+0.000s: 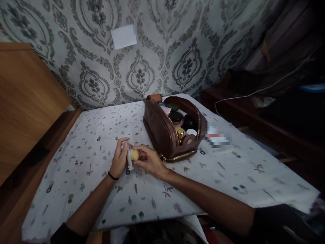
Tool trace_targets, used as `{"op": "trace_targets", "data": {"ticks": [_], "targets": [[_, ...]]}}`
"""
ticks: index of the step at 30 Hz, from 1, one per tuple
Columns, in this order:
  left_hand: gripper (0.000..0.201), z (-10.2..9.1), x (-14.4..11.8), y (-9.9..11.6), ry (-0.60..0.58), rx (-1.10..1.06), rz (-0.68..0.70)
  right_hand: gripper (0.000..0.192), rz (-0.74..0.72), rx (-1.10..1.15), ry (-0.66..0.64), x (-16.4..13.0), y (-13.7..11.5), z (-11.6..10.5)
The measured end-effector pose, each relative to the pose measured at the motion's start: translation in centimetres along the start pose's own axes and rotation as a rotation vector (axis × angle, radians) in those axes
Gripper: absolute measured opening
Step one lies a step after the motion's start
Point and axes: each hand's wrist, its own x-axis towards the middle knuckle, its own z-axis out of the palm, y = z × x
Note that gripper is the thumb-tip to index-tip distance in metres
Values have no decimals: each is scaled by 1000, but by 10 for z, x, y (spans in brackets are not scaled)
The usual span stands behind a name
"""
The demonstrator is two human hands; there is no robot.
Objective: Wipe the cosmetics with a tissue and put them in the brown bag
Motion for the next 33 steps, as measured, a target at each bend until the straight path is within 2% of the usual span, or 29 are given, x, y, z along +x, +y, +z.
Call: {"op": "trace_targets", "data": {"ticks": [3, 7, 12, 14, 18, 21, 23, 27, 29, 33], "targets": [[45, 3, -4, -3, -26, 70, 90, 34, 66, -13, 69, 1, -5, -1], [45, 6, -8, -3, -96, 210, 156, 26, 13, -229, 94, -2, -6, -4], [34, 2, -5, 2, 2, 247, 143, 49, -166, -315, 0, -4, -2, -3], [33, 0, -3, 4, 13, 220, 101, 46, -200, -342, -27, -4, -2, -3], [35, -1, -2, 5, 15, 120, 43, 42, -128, -264, -16, -4, -4, -2], [37, 0, -3, 2, 17, 88, 79, 39, -33, -106, 34, -3, -4, -1], [37, 2, -5, -2, -32, 109, 124, 37, -8, -70, 53, -4, -4, -1], [41, 4, -7, -6, -108, 181, 179, 51, -60, -254, 9, -6, -5, -4], [38, 2, -6, -4, -79, 176, 176, 58, -98, -325, -25, -7, -6, -5], [42, -1, -3, 2, -53, 116, 80, 54, -75, -314, -52, -7, -4, -4]]}}
